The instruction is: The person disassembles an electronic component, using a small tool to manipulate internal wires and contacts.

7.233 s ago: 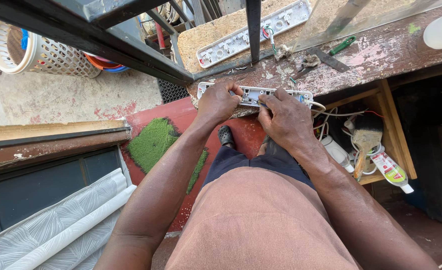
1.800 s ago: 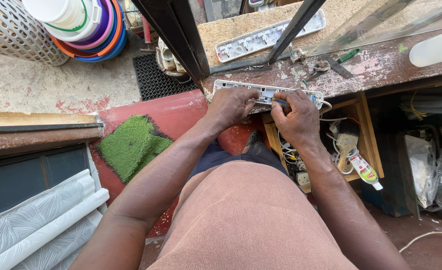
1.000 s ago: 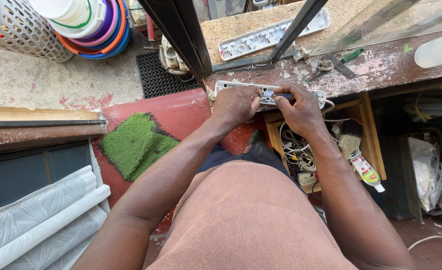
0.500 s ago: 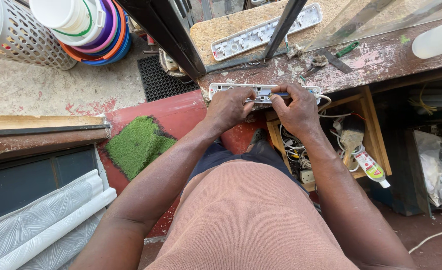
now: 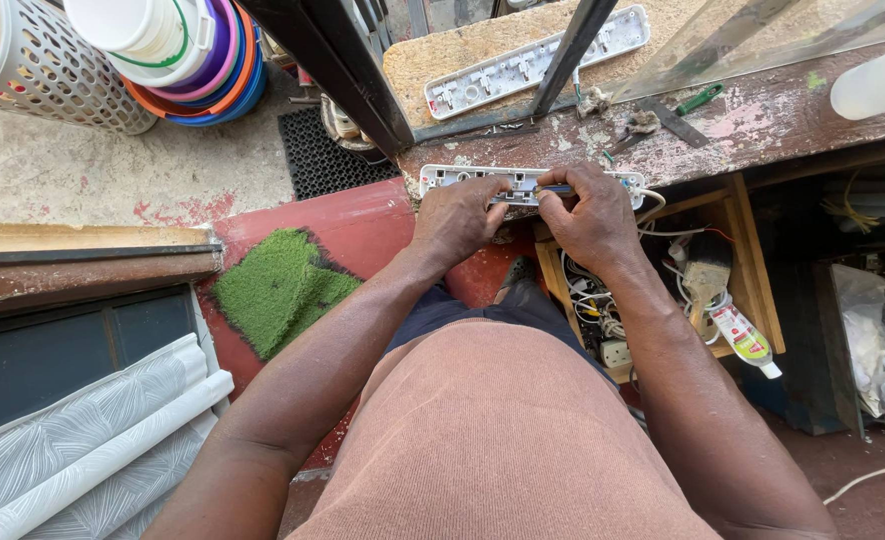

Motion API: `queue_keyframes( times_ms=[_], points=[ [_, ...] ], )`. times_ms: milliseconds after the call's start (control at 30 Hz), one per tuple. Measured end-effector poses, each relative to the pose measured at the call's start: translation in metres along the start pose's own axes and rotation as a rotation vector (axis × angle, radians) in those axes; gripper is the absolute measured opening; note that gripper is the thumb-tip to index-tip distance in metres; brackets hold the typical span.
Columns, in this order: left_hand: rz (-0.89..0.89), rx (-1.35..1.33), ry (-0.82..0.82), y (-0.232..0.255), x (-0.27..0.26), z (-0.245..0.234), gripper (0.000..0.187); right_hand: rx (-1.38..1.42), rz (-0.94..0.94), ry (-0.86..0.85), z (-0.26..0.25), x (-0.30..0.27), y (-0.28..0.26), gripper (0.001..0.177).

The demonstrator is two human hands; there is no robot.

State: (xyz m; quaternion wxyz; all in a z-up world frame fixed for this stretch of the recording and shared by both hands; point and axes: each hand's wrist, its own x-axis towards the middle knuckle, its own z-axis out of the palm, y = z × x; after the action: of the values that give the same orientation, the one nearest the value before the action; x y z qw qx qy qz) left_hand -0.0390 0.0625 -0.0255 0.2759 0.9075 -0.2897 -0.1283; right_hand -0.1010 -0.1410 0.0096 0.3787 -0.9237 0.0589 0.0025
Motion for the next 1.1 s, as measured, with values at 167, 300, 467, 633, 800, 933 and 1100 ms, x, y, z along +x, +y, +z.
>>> queue_keyframes(
  times_ms=[167, 300, 467, 633, 800, 933, 1100],
  points=[
    [-0.046, 0.054, -0.122, 0.006, 0.008, -0.01, 0.035, 0.014, -0.033, -0.019, -0.004, -0.001, -0.002, 0.021],
    [-0.125, 0.069, -0.261, 0.012, 0.014, -0.014, 0.03, 0.044, -0.022, -0.036, -0.005, 0.0, -0.002, 0.021],
    [-0.093, 0.042, -0.168, 0.008, 0.015, -0.011, 0.026, 0.032, -0.031, 0.052, -0.003, -0.004, -0.004, 0.018],
    [-0.145, 0.013, -0.18, 0.009, 0.017, -0.013, 0.025, 0.056, 0.069, 0.044, -0.003, -0.002, -0.007, 0.021],
    [-0.086, 0.011, -0.119, 0.004, 0.016, -0.01, 0.024, 0.025, 0.016, 0.03, 0.0, -0.001, -0.004, 0.021],
    [-0.051, -0.025, -0.049, 0.001, 0.012, -0.005, 0.026, 0.039, -0.014, 0.014, 0.002, 0.0, 0.0, 0.021],
    [-0.227, -0.001, -0.129, 0.01, 0.017, -0.007, 0.035, 0.024, 0.001, -0.017, -0.002, 0.006, 0.003, 0.023]
  ],
)
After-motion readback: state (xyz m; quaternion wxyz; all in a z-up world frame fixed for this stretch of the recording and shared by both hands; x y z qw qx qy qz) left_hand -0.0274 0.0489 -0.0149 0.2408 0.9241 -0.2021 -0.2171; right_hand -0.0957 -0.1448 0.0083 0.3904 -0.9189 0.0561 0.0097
